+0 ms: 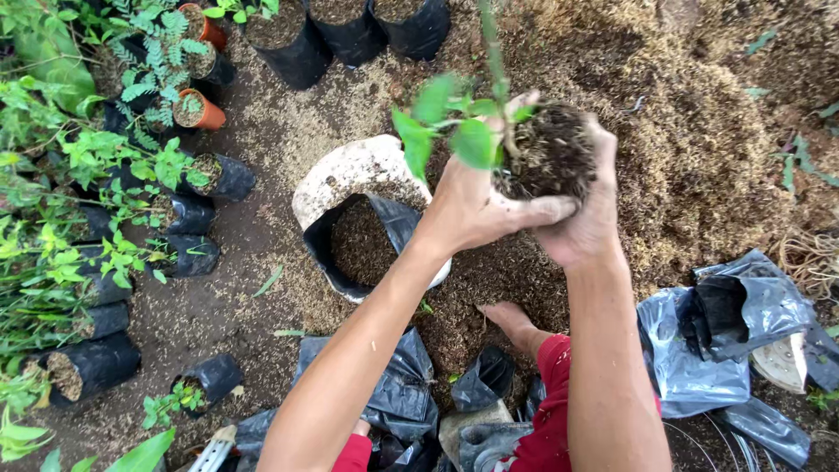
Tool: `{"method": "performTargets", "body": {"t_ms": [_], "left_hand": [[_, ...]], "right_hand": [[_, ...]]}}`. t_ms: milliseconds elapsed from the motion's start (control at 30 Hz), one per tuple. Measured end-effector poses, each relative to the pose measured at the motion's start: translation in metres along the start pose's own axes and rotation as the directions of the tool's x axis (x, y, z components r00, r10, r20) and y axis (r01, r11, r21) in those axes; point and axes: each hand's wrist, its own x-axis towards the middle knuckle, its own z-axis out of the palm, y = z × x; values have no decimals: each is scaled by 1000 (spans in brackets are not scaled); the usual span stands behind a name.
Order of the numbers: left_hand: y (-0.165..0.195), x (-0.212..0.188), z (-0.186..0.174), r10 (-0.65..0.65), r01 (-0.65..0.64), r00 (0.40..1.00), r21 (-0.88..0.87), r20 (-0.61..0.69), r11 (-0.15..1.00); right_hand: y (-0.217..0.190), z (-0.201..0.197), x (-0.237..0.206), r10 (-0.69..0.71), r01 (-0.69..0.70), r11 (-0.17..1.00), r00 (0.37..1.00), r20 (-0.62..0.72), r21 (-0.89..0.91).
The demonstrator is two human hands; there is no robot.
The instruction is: The person removes a plant from a black plastic bag, loosens the root ball, and places it into a white container. They then add soil and wood chips around the plant, patting it down to secure it in place.
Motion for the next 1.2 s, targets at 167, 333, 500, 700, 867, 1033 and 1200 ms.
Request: {"method": "performTargets", "body": {"t_ms": [167,333,500,700,867,1033,1200], "left_hand": [[-5,-2,-4,-153,154,988,81,-10,985],[-10,-10,-18,-202,188,977,-180,-64,966],[-7,-16,-26,-36,23,979,-66,-200,998],[4,-19,-34,62,-118,968,-222,-243,968],[14,-22,-60,58,-107,969,-198,-239,974],[39,-40,-112,108,-182,958,-271,-267,945],[71,-79,-169,-143,-20,938,-460,-315,888]], "right_hand": [[14,-7,7,8,-20,997,989,-150,-81],[13,5,3,-129,115,949,991,-28,-293],[2,21,3,-26,-124,937,909,-417,-328],[13,13,5,127,-187,970,935,-332,-153],[23,7,9,114,-175,975,923,-367,-137],[29,29,7,106,-244,903,924,-366,-354],[51,61,9,90,-296,633,946,-312,-715]]}}
